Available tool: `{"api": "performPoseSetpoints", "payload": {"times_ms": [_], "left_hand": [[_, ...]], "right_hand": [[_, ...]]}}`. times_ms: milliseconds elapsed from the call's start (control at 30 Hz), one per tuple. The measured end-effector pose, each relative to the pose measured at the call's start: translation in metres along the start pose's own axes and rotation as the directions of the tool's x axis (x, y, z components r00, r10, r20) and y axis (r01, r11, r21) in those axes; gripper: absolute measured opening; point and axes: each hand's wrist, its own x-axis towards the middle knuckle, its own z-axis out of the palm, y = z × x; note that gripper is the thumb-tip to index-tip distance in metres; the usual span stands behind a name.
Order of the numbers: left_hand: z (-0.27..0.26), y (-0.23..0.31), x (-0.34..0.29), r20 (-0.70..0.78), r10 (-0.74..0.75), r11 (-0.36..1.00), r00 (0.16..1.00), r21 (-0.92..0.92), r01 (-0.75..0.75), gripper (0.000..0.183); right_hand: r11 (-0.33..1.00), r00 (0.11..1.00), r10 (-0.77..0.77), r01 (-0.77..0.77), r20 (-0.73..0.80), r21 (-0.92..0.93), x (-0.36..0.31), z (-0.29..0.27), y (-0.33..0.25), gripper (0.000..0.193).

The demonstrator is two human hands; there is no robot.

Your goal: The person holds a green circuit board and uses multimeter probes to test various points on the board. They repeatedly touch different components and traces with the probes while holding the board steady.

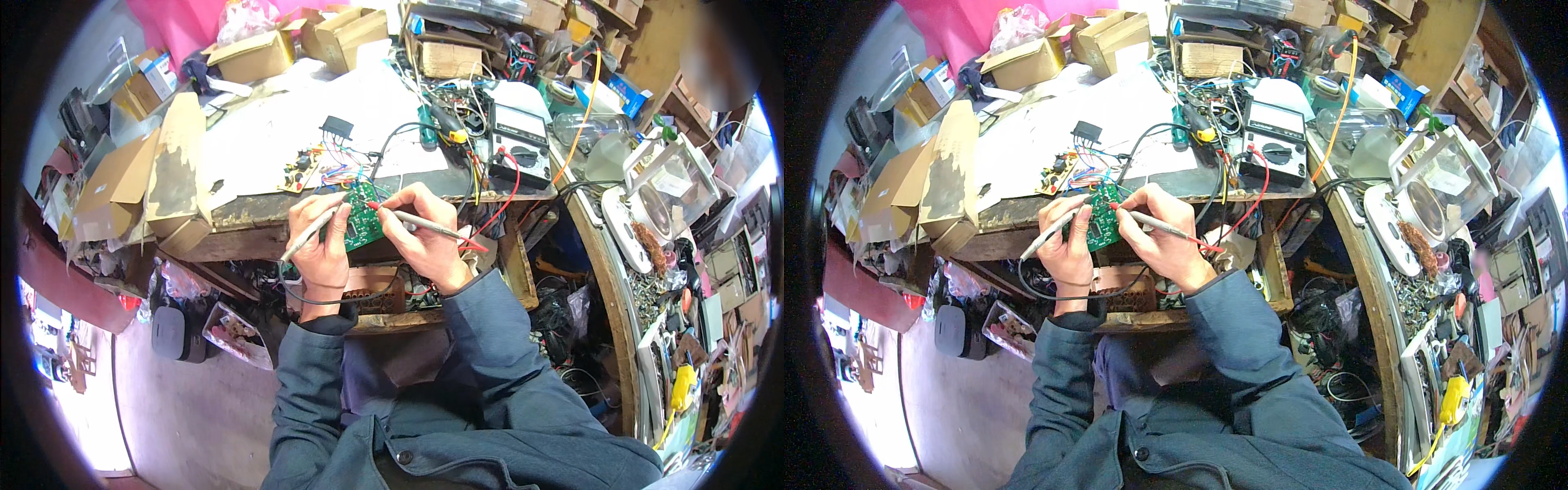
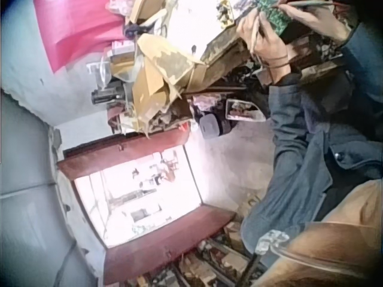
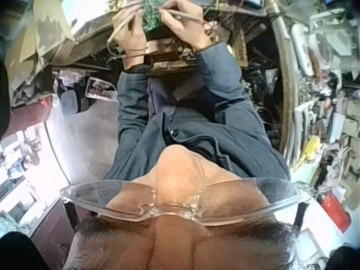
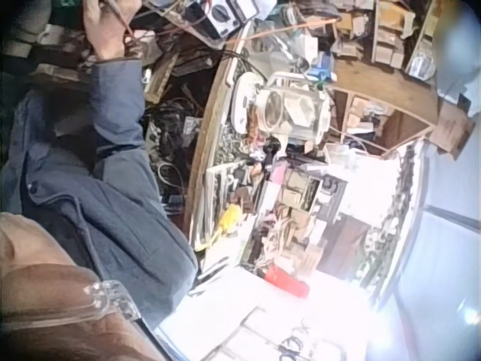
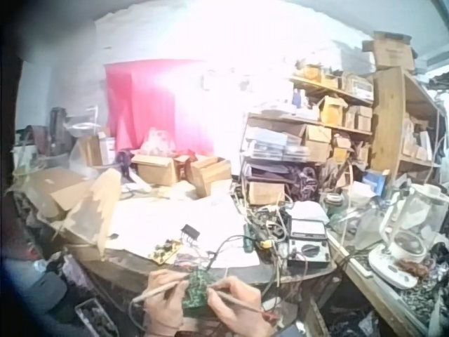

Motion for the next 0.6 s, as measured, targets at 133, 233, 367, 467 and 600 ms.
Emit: {"api": "performPoseSetpoints", "payload": {"times_ms": [133, 233, 367, 467, 600], "left_hand": [[-0.001, -0.006, -0.001, -0.006, 0.029, 1.0, 1.0, 0.011, -0.029, 0.017], [-0.001, -0.006, -0.002, -0.007, 0.021, 1.0, 1.0, 0.0, -0.021, 0.017], [0.001, -0.005, -0.002, -0.008, 0.02, 0.999, 1.0, -0.027, -0.02, 0.017], [-0.001, -0.002, -0.001, -0.014, 0.007, 1.0, 1.0, -0.004, -0.007, 0.017], [0.002, -0.003, -0.001, -0.003, 0.053, 0.999, 0.999, 0.012, -0.053, 0.018]], "right_hand": [[0.993, 0.998, 0.024, -0.016, -0.062, 0.12, 0.0, 0.003, -0.005, 0.009], [0.989, 0.992, 0.092, -0.081, -0.083, 0.128, -0.002, 0.003, 0.001, 0.011], [0.99, 0.99, 0.102, -0.092, -0.094, 0.112, -0.002, 0.004, 0.004, 0.011], [0.981, 0.988, 0.132, -0.119, -0.076, 0.15, -0.001, 0.006, 0.001, 0.01], [0.99, 0.992, 0.108, -0.101, -0.059, 0.103, 0.0, 0.002, 0.001, 0.01]]}}
